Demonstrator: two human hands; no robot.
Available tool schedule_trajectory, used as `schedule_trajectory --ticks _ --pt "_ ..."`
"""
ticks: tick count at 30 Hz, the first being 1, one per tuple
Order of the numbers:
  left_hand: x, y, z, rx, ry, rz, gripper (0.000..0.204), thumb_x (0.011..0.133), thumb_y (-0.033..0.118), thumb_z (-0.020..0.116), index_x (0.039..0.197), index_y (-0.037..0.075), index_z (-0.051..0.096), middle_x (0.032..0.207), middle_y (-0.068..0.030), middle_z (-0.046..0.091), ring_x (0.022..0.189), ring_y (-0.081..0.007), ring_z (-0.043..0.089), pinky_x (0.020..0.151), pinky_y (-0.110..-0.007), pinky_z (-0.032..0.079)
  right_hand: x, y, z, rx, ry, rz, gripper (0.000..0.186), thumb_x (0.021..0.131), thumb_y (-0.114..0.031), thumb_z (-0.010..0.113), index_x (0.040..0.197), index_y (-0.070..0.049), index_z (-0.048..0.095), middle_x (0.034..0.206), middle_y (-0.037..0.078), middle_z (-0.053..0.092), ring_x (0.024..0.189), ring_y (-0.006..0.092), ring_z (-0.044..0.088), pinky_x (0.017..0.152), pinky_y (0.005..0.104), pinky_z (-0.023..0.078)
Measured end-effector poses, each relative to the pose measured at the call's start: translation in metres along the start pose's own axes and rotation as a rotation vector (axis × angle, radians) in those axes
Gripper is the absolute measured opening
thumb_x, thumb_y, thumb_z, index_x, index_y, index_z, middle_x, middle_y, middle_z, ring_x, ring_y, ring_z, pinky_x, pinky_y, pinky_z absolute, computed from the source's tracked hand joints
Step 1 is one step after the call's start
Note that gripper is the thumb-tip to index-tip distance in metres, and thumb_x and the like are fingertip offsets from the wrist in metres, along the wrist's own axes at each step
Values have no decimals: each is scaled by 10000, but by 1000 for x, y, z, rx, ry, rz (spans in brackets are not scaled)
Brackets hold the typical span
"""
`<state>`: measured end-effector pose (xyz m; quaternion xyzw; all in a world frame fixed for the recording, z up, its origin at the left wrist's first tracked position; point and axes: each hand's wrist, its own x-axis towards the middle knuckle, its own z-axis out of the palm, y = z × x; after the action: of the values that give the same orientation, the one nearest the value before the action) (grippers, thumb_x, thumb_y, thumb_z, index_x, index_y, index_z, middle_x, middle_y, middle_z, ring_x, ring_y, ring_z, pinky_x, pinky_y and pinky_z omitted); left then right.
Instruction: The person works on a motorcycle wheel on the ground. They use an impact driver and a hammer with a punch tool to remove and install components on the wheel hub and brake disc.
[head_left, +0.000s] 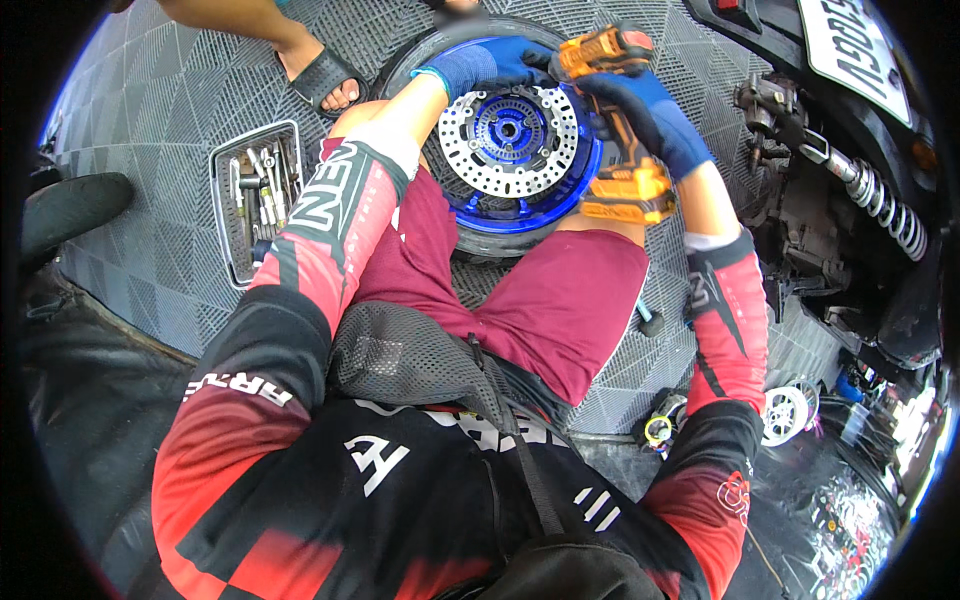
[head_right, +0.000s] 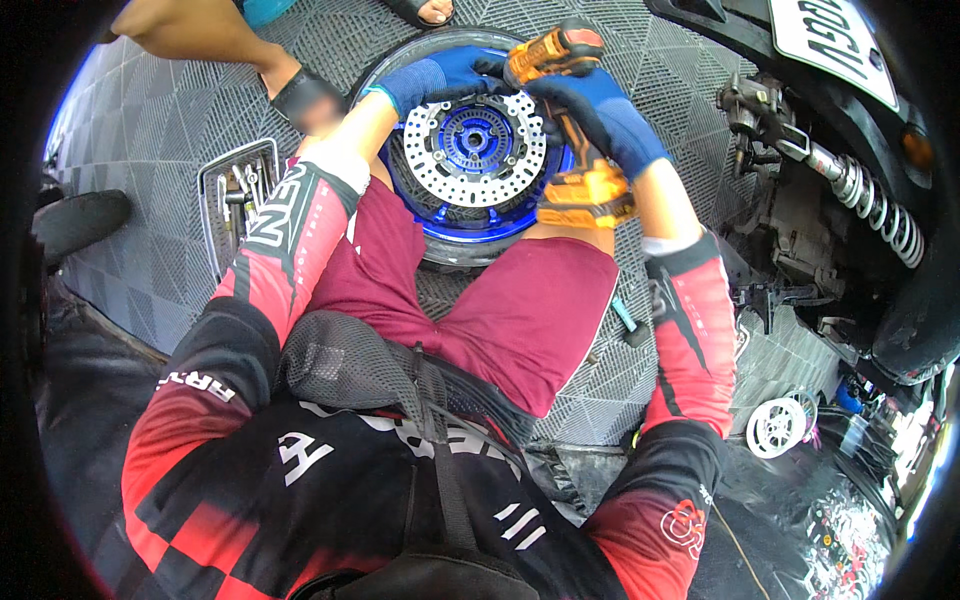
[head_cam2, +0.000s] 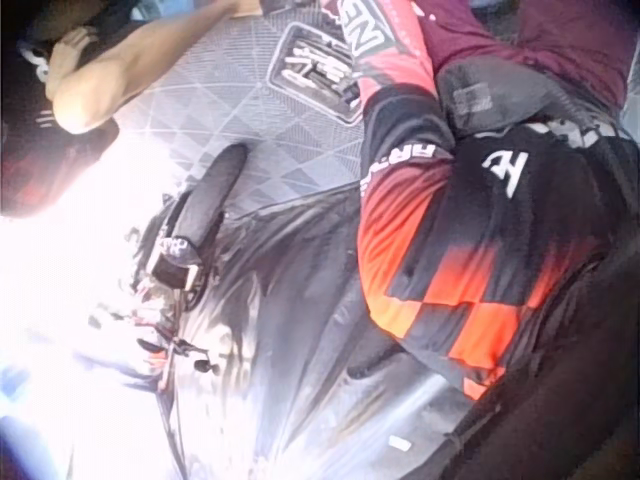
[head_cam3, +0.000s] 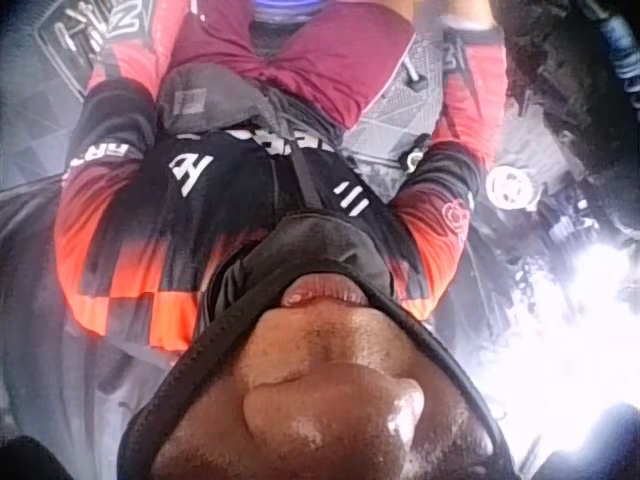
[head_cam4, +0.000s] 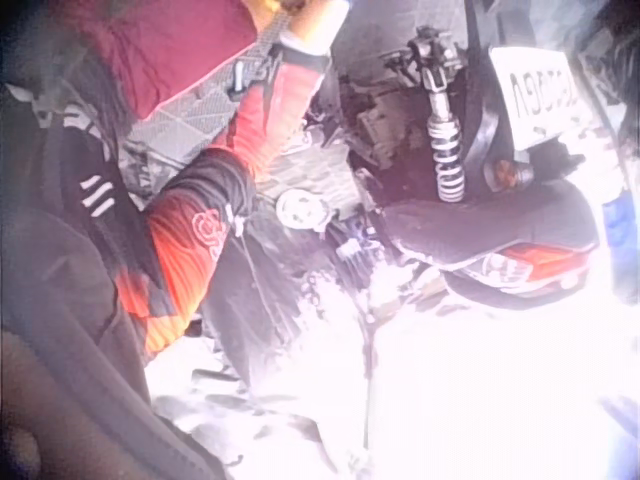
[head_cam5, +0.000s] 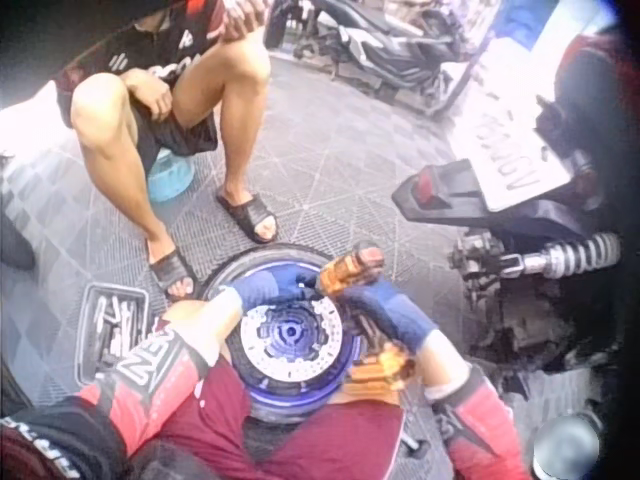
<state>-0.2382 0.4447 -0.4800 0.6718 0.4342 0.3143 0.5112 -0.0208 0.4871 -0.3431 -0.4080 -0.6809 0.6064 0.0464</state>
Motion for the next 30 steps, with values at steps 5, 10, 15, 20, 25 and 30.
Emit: schedule_trajectory --ticks 5,10,15,20,25,30 --pt "-4 -41 -6 82 8 -46 356 979 213 605 1312 86 606 1253 -41 659 1159 -137 579 1054 -322 427 47 20 10 -132 -28 64 296 849 -228 698 1048 -13 656 815 71 666 628 141 643 562 273 535" --pt "-6 -46 -6 -4 21 -26 351 955 205 637 1289 95 637 1225 -31 680 1132 -128 591 1040 -333 434 51 22 10 -201 -81 101 387 870 -286 679 1156 -26 649 915 69 694 839 138 661 752 287 545" --pt "-17 -31 -21 89 -13 -82 391 878 188 681 1261 111 664 1139 -23 714 1039 -138 631 988 -335 465 42 -7 20 -513 -148 154 286 851 -250 706 1030 -32 658 768 33 646 652 109 607 590 277 511" --pt "-27 -45 -25 164 69 -1 325 861 165 636 1176 98 682 1146 -123 703 1045 -193 644 947 -385 475 48 5 19 -548 -149 24 252 841 -256 723 988 -66 646 660 5 576 516 99 519 460 271 428" --pt "-33 -47 -24 201 168 42 288 874 167 617 1141 88 690 1149 -145 696 1054 -198 639 939 -398 472 26 17 63 -37 101 261 262 860 -252 701 1019 -62 614 699 5 579 500 99 519 437 262 452" --pt "-32 -44 -18 216 209 39 297 868 166 620 1147 90 688 1148 -145 697 1051 -201 641 939 -397 474 25 21 80 -139 147 173 292 855 -229 696 1064 -50 597 706 22 570 502 117 527 453 275 475"
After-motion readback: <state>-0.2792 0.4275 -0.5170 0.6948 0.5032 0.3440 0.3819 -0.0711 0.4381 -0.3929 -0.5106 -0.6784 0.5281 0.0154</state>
